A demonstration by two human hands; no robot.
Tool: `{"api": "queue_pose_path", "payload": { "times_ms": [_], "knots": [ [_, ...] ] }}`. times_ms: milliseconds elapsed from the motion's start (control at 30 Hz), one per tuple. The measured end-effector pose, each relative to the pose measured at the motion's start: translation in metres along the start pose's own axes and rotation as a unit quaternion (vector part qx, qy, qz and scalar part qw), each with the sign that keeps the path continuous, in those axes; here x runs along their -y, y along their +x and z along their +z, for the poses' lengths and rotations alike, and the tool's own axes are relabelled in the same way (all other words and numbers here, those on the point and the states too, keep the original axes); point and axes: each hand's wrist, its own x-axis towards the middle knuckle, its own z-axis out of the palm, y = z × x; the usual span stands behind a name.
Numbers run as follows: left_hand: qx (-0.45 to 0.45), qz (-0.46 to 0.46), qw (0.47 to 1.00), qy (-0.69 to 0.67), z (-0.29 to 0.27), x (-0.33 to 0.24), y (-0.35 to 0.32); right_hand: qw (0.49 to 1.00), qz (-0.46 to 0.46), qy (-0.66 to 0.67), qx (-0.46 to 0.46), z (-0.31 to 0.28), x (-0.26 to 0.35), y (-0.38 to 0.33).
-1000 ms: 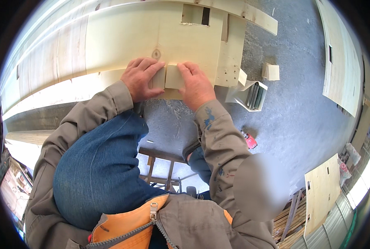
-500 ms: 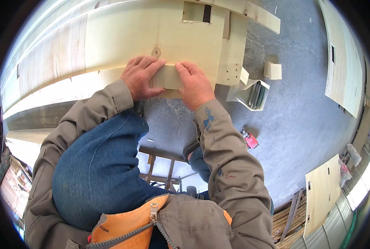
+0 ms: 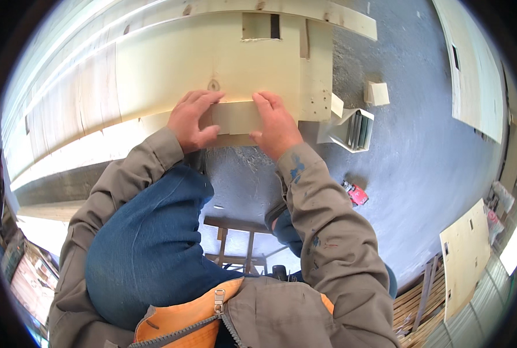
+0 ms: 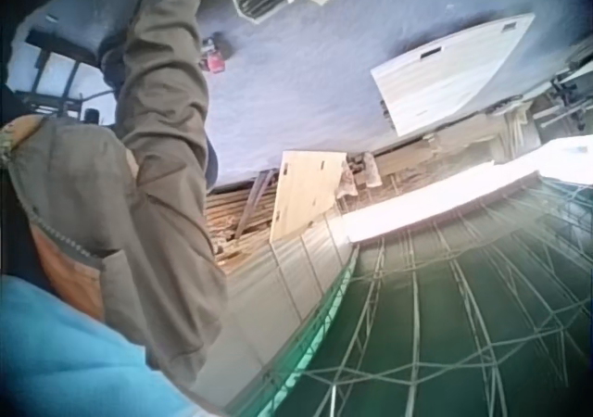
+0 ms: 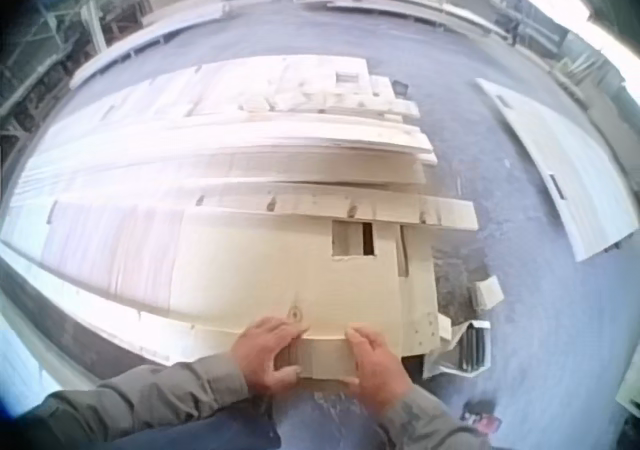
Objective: The person positions small wooden blocks onto a larger wooden frame and secures them using a red pneumatic nail gun. The person repeats this process for multiple blocks along the frame.
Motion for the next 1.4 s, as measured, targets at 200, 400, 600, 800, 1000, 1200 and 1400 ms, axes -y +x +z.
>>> {"api": "queue_pose_path", "payload": {
  "times_ms": [200, 400, 600, 800, 1000, 1200, 1400],
  "knots": [
    [-0.006, -0.048, 0.982, -0.18, -0.004, 0.018, 0.003, 0.997, 0.03, 0.067, 0.019, -0.007, 0.0, -0.001],
    [0.001, -0.047, 0.995, -0.083, -0.002, 0.011, 0.001, 0.998, 0.02, 0.064, -0.002, 0.0, -0.004, 0.0],
    [0.021, 0.01, 0.995, 0.1, 0.001, -0.01, -0.001, 0.998, 0.017, 0.061, -0.005, -0.002, -0.004, 0.0],
    [0.006, 0.008, 0.992, 0.128, 0.01, -0.012, -0.001, 0.998, 0.022, 0.065, -0.007, -0.002, -0.001, -0.001],
    [0.001, 0.014, 0.991, 0.136, 0.013, -0.012, 0.001, 0.997, 0.022, 0.069, -0.003, -0.002, -0.003, 0.0],
    [0.002, 0.017, 0.99, 0.143, 0.015, -0.011, 0.001, 0.997, 0.029, 0.075, 0.002, -0.003, -0.001, 0.0],
    [0.007, 0.019, 0.989, 0.149, 0.014, -0.009, -0.001, 0.995, 0.039, 0.093, 0.024, -0.008, 0.004, -0.001]
  ]
}}
